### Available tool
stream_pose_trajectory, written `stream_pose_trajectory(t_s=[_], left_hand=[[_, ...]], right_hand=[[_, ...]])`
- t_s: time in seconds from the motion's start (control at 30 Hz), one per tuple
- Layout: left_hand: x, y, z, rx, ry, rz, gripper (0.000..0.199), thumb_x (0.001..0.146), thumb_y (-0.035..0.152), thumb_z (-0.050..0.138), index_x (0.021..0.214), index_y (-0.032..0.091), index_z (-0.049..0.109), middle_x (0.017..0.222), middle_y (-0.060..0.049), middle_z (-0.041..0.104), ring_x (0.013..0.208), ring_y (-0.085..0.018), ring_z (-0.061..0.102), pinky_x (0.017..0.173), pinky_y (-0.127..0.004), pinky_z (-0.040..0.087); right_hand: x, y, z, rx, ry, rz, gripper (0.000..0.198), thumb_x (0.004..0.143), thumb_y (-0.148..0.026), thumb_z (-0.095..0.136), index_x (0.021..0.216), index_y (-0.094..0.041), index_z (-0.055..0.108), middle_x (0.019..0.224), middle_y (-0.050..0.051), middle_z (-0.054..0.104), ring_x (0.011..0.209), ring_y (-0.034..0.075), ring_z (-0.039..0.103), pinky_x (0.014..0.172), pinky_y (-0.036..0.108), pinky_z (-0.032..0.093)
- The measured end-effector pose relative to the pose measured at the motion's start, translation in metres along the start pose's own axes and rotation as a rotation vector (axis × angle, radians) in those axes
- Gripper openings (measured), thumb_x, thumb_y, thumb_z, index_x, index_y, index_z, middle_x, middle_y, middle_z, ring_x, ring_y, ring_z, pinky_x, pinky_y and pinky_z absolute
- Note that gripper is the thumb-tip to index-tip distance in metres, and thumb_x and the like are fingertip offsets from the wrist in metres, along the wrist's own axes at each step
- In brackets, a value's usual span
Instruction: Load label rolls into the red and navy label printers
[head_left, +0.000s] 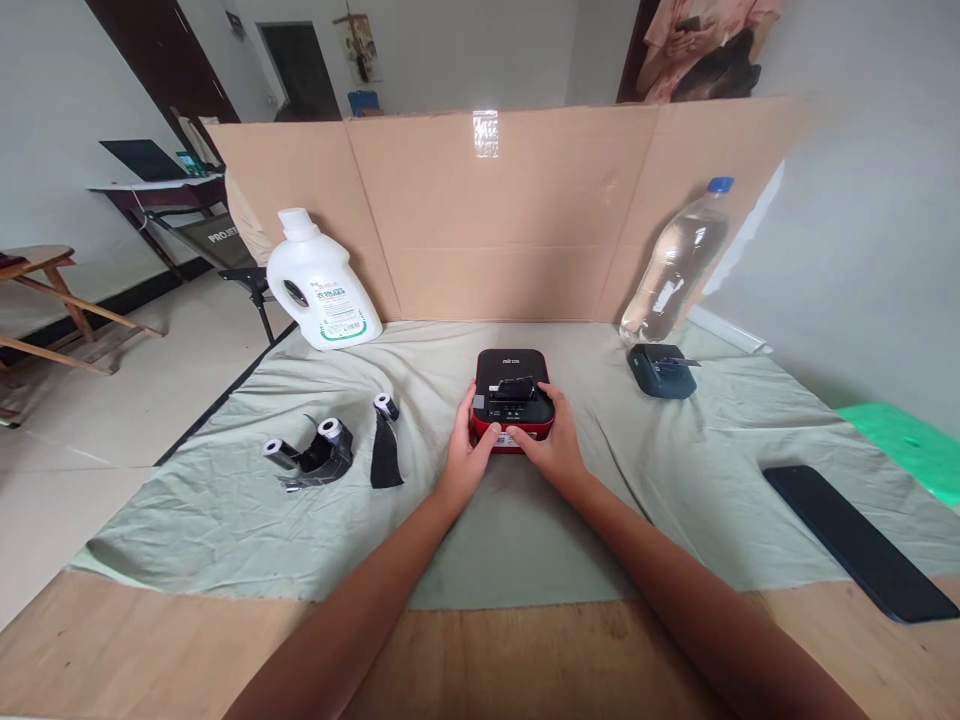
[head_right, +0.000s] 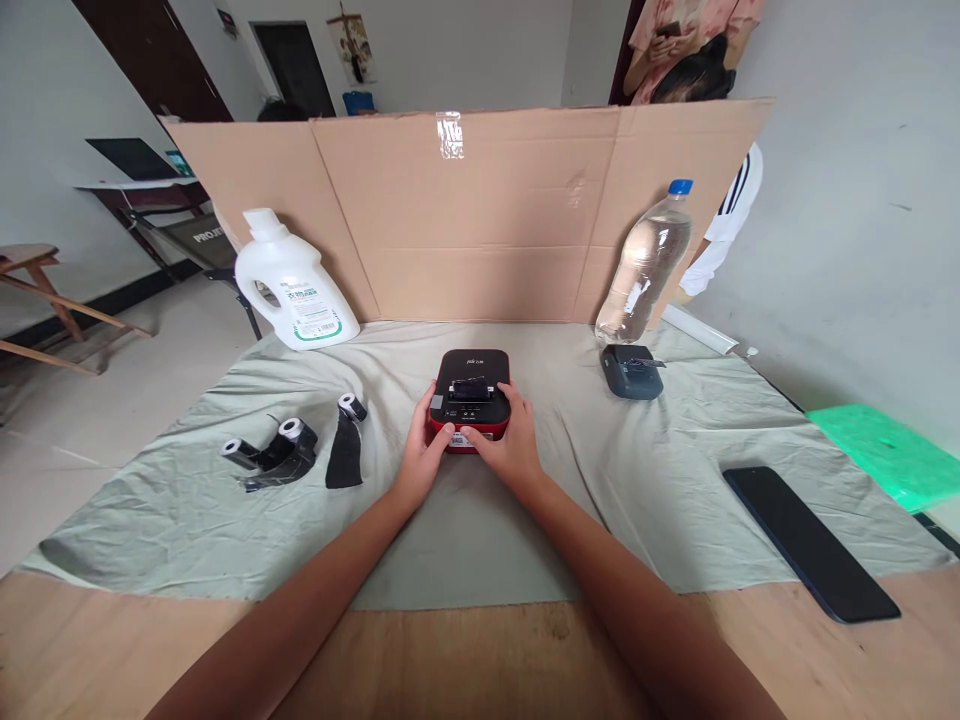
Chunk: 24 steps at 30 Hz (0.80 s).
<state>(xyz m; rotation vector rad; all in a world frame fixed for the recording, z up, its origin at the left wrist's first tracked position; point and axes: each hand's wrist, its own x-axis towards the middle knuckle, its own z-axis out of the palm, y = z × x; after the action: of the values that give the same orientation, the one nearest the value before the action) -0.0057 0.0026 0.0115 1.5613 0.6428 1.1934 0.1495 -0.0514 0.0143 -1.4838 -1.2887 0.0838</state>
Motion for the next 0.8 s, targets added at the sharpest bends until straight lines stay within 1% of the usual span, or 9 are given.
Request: stream_pose_trajectory(t_s=[0.1,0.2,0.33,0.43,0.5,0.57,0.63,0.73,0.8], left_hand=[[0.0,0.0,-0.002,0.023,-0.013,0.01,0.063,0.096,0.04,0.057,0.153,0.028,0.035,0.165,-0.004,0.029,0.154,-0.024,0.024,0.128,-0.042,0.021],[0.0,0.001,-0.001,0.052,0.011,0.043,0.054,0.095,0.038,0.058,0.146,0.026,0.042,0.163,-0.007,0.033,0.153,-0.025,0.026,0.127,-0.044,0.022],[-0.001,0.001,0.002,-0.008,0.038,0.04,0.047,0.093,0.035,0.061,0.135,0.025,0.045,0.161,-0.011,0.034,0.151,-0.026,0.031,0.123,-0.046,0.03],[-0.001,0.001,0.002,-0.054,0.035,0.008,0.043,0.091,0.035,0.063,0.13,0.025,0.046,0.161,-0.011,0.034,0.148,-0.025,0.036,0.12,-0.044,0.036],[-0.001,0.001,0.0,-0.043,0.035,-0.018,0.041,0.091,0.036,0.063,0.127,0.025,0.048,0.159,-0.011,0.037,0.145,-0.025,0.041,0.117,-0.043,0.04],[0.001,0.0,-0.004,-0.004,0.036,-0.032,0.038,0.091,0.038,0.061,0.125,0.024,0.05,0.155,-0.011,0.042,0.141,-0.026,0.045,0.112,-0.042,0.044],[0.003,-0.002,-0.008,0.036,0.036,-0.037,0.033,0.094,0.04,0.057,0.123,0.024,0.052,0.15,-0.01,0.048,0.138,-0.025,0.048,0.11,-0.042,0.046],[0.007,-0.007,-0.01,0.057,0.045,-0.044,0.028,0.096,0.043,0.051,0.116,0.023,0.055,0.145,-0.009,0.054,0.137,-0.025,0.049,0.112,-0.044,0.045],[0.01,-0.011,-0.01,0.05,0.052,-0.051,0.026,0.096,0.044,0.052,0.112,0.024,0.055,0.144,-0.009,0.054,0.136,-0.025,0.05,0.112,-0.045,0.044]], right_hand=[[-0.001,-0.001,0.002,0.012,0.016,0.013,0.07,0.074,-0.043,0.076,0.134,-0.023,0.046,0.133,0.013,0.057,0.12,0.032,0.054,0.105,0.053,0.045],[-0.002,0.0,0.003,0.033,0.022,0.015,0.07,0.074,-0.043,0.076,0.134,-0.023,0.046,0.134,0.013,0.055,0.122,0.031,0.053,0.107,0.053,0.044],[-0.003,0.004,0.003,0.104,0.011,0.035,0.078,0.075,-0.045,0.075,0.141,-0.024,0.039,0.138,0.014,0.051,0.127,0.031,0.05,0.109,0.053,0.042],[-0.003,0.007,0.004,0.141,0.005,0.062,0.085,0.074,-0.046,0.076,0.145,-0.023,0.035,0.141,0.014,0.048,0.13,0.032,0.048,0.111,0.053,0.041],[-0.003,0.008,0.005,0.143,0.003,0.07,0.085,0.073,-0.046,0.077,0.144,-0.023,0.035,0.141,0.014,0.047,0.131,0.032,0.047,0.112,0.053,0.039],[-0.003,0.01,0.005,0.153,0.0,0.073,0.081,0.073,-0.046,0.076,0.141,-0.024,0.037,0.14,0.014,0.048,0.129,0.031,0.048,0.111,0.053,0.04],[-0.002,0.011,0.004,0.19,-0.007,0.083,0.073,0.076,-0.046,0.073,0.137,-0.024,0.04,0.139,0.013,0.048,0.126,0.03,0.051,0.107,0.051,0.043],[0.0,0.011,0.001,0.249,-0.019,0.105,0.051,0.088,-0.048,0.058,0.131,-0.025,0.042,0.138,0.013,0.05,0.121,0.028,0.054,0.101,0.047,0.048],[0.002,0.011,-0.001,0.256,-0.021,0.11,0.042,0.094,-0.049,0.046,0.129,-0.025,0.044,0.137,0.012,0.051,0.123,0.026,0.053,0.102,0.046,0.046]])
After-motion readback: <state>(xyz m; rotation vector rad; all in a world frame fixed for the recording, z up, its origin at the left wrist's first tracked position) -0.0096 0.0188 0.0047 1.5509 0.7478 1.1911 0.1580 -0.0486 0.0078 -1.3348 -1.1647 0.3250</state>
